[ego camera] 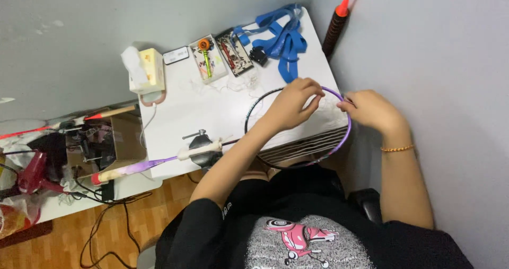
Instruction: Manually threading the string through the grommets of a badminton racket frame.
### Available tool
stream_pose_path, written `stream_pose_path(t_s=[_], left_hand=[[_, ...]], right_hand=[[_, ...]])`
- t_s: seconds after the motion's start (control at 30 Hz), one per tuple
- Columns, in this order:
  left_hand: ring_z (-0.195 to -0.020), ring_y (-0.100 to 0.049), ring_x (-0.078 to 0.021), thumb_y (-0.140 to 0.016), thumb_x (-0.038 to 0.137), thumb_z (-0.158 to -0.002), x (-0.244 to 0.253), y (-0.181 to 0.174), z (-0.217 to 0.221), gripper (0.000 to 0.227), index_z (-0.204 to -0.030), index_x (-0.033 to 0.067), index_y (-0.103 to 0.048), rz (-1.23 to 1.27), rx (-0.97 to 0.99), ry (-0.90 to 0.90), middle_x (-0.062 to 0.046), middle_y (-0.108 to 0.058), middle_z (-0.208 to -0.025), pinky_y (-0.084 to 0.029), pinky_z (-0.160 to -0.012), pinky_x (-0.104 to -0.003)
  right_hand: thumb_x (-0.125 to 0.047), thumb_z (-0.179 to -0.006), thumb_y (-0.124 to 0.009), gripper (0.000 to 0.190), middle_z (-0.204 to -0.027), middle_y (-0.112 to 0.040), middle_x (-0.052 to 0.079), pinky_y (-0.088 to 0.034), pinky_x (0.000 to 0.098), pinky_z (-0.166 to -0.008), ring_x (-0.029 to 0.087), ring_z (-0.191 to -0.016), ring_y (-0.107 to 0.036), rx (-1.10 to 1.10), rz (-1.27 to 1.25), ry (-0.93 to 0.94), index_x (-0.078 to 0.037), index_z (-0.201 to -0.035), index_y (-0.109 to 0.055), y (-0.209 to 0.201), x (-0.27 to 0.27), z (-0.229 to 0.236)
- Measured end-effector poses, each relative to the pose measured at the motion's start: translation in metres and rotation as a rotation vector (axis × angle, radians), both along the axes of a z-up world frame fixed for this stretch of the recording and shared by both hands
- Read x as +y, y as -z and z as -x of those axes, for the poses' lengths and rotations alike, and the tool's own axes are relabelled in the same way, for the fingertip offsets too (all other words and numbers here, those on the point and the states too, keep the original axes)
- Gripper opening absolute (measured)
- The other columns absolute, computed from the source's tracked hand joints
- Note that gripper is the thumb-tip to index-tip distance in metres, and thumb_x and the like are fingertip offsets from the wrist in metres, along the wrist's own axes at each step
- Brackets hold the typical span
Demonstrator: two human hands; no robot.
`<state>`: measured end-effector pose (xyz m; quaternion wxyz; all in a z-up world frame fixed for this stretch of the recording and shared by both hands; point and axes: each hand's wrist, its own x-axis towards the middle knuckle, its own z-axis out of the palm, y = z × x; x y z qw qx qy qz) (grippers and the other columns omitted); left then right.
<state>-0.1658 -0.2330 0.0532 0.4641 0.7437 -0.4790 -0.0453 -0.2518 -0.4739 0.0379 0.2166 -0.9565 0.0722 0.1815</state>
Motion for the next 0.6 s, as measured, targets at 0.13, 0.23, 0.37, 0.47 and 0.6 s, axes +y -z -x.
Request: stream_pose_path(t_s=[0.13,0.23,0.37,0.47,0.6], left_hand=[[-0.105,-0.062,-0.0326,-0.068,0.017,-0.09,-0.026,-0.011,-0.002,0.016,-0.099,0.0054,-0.073,-0.088,-0.068,0.012,-0.012,-0.07,-0.106,-0.05,-0.094,-0.043],[-0.104,-0.063,-0.0344,-0.071,0.024,-0.086,-0.04,0.002,-0.004,0.025,-0.1,0.0036,-0.074,-0.091,-0.148,0.087,-0.014,-0.07,-0.104,-0.049,-0.093,-0.044],[-0.094,-0.071,-0.0305,-0.07,0.032,-0.095,-0.071,0.045,-0.019,0.029,-0.105,0.0044,-0.073,-0.088,0.0,0.215,-0.013,-0.074,-0.102,-0.054,-0.087,-0.041],[-0.083,-0.073,-0.0195,-0.053,0.029,-0.107,-0.097,0.064,-0.039,0.03,-0.094,0.0048,-0.066,0.043,0.511,0.253,-0.006,-0.074,-0.085,-0.057,-0.08,-0.034],[-0.075,-0.064,-0.0141,-0.045,0.011,-0.098,-0.123,0.088,-0.13,0.019,-0.091,0.0051,-0.062,0.193,0.464,0.066,-0.001,-0.062,-0.079,-0.054,-0.07,-0.031]], right_hand=[[-0.036,-0.094,-0.065,0.036,-0.08,-0.07,0.022,-0.052,0.051,-0.073,0.043,-0.077,-0.066,-0.105,0.089,0.025,-0.003,-0.086,-0.074,-0.017,0.009,-0.001],[-0.031,-0.094,-0.064,0.032,-0.081,-0.069,0.024,-0.052,0.0532,-0.073,0.045,-0.078,-0.065,-0.259,0.142,0.006,-0.002,-0.085,-0.073,-0.023,0.007,-0.006],[-0.016,-0.105,-0.057,0.025,-0.083,-0.069,0.021,-0.05,0.0484,-0.066,0.037,-0.072,-0.066,-0.68,-0.055,0.151,0.0,-0.088,-0.066,-0.074,0.014,-0.023],[-0.01,-0.115,-0.055,0.023,-0.088,-0.071,0.015,-0.051,0.0385,-0.069,0.025,-0.074,-0.069,-1.061,-0.266,0.261,0.002,-0.097,-0.062,-0.131,0.027,-0.035],[-0.008,-0.114,-0.052,0.019,-0.098,-0.072,0.017,-0.052,0.0437,-0.073,0.031,-0.079,-0.07,-1.185,-0.195,0.194,0.0,-0.111,-0.069,-0.131,0.027,-0.04]])
